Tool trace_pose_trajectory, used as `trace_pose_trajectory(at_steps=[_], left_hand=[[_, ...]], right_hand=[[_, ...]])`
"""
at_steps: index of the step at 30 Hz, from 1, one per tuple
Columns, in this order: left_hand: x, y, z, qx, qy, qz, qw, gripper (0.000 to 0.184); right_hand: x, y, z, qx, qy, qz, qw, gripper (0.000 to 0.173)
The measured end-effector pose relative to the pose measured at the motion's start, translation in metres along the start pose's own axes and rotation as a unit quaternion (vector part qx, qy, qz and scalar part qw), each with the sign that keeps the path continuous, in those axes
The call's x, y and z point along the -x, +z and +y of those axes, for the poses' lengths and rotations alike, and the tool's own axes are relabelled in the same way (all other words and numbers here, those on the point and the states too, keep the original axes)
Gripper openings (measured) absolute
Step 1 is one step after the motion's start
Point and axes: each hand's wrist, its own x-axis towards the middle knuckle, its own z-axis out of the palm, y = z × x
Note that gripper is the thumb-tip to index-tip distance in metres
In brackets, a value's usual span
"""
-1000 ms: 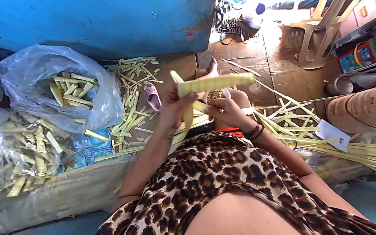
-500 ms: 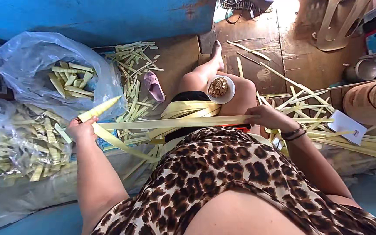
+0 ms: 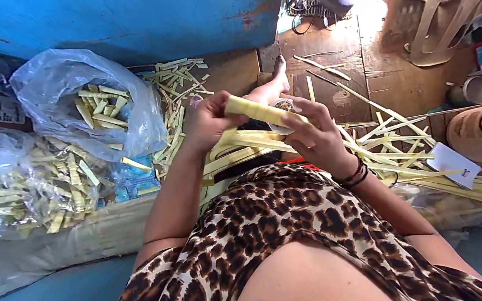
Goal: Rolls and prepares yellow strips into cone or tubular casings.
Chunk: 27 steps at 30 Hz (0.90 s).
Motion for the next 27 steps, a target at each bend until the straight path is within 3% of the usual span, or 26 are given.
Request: trace_pose_trajectory(at_steps=[2, 3, 4, 5, 6, 7, 8, 10, 11, 12, 13, 15, 16, 17, 19, 20, 21, 22, 23, 24, 25, 26, 27], left_hand=[[-0.007, 0.010, 0.005, 0.044, -0.011, -0.043, 0.998, 0.029], [-0.008, 0.012, 0.005, 0.042, -0.005, -0.053, 0.998, 0.030], [-0.008, 0.013, 0.004, 0.036, 0.005, -0.061, 0.997, 0.031], [-0.008, 0.014, 0.003, 0.027, 0.013, -0.066, 0.997, 0.031], [-0.007, 0.016, 0.002, 0.022, 0.018, -0.067, 0.997, 0.031], [-0.007, 0.019, 0.002, 0.019, 0.018, -0.062, 0.998, 0.030], [-0.008, 0.020, 0.000, 0.019, 0.015, -0.054, 0.998, 0.028], [-0.011, 0.021, -0.002, 0.013, -0.002, -0.034, 0.999, 0.028], [-0.012, 0.021, -0.003, 0.011, -0.010, -0.025, 1.000, 0.029], [-0.013, 0.021, -0.004, 0.009, -0.013, -0.020, 1.000, 0.029], [-0.013, 0.022, -0.005, 0.010, -0.012, -0.020, 1.000, 0.030], [-0.013, 0.021, -0.007, 0.028, -0.008, -0.030, 0.999, 0.028], [-0.013, 0.021, -0.006, 0.035, -0.010, -0.033, 0.999, 0.027], [-0.014, 0.021, -0.006, 0.041, -0.014, -0.033, 0.999, 0.026], [-0.015, 0.020, -0.007, 0.039, -0.022, -0.029, 0.999, 0.025], [-0.015, 0.019, -0.007, 0.034, -0.025, -0.026, 0.999, 0.025], [-0.015, 0.018, -0.008, 0.030, -0.025, -0.027, 0.999, 0.026], [-0.016, 0.017, -0.009, 0.030, -0.025, -0.030, 0.999, 0.026], [-0.017, 0.017, -0.009, 0.033, -0.027, -0.035, 0.998, 0.025], [-0.016, 0.016, -0.008, 0.037, -0.033, -0.042, 0.998, 0.025], [-0.015, 0.017, -0.008, 0.042, -0.040, -0.047, 0.997, 0.023], [-0.016, 0.018, -0.007, 0.048, -0.045, -0.047, 0.997, 0.023], [-0.017, 0.018, -0.007, 0.051, -0.049, -0.042, 0.997, 0.022]], right_hand=[[0.002, -0.003, -0.008, -0.071, 0.054, 0.019, 0.996, 0.027], [0.005, -0.009, -0.011, -0.162, 0.153, 0.001, 0.975, 0.029], [0.006, -0.015, -0.010, -0.286, 0.274, -0.020, 0.918, 0.034], [0.009, -0.018, -0.006, -0.412, 0.368, -0.034, 0.833, 0.040], [0.013, -0.018, -0.003, -0.484, 0.421, -0.038, 0.766, 0.043], [0.017, -0.017, -0.001, -0.484, 0.432, -0.042, 0.760, 0.043], [0.021, -0.015, -0.001, -0.415, 0.401, -0.044, 0.815, 0.039], [0.029, -0.011, 0.003, -0.185, 0.251, -0.032, 0.950, 0.034], [0.031, -0.010, 0.007, -0.114, 0.189, -0.022, 0.975, 0.039], [0.033, -0.009, 0.010, -0.110, 0.186, -0.021, 0.976, 0.037], [0.034, -0.009, 0.011, -0.180, 0.245, -0.030, 0.952, 0.031], [0.031, -0.011, 0.008, -0.411, 0.408, -0.028, 0.815, 0.038], [0.031, -0.010, 0.008, -0.452, 0.428, -0.022, 0.782, 0.042], [0.033, -0.009, 0.007, -0.416, 0.402, -0.019, 0.815, 0.040], [0.039, -0.003, 0.007, -0.191, 0.248, -0.010, 0.950, 0.030], [0.041, -0.001, 0.010, -0.111, 0.181, -0.009, 0.977, 0.036], [0.042, 0.001, 0.012, -0.101, 0.172, -0.013, 0.980, 0.038], [0.042, 0.000, 0.011, -0.168, 0.229, -0.028, 0.958, 0.035], [0.040, -0.003, 0.010, -0.299, 0.324, -0.046, 0.896, 0.032], [0.037, -0.004, 0.009, -0.434, 0.404, -0.043, 0.805, 0.038], [0.037, -0.004, 0.008, -0.493, 0.436, -0.038, 0.752, 0.045], [0.038, -0.004, 0.008, -0.467, 0.423, -0.034, 0.776, 0.045], [0.041, -0.002, 0.007, -0.373, 0.365, -0.030, 0.853, 0.038]])
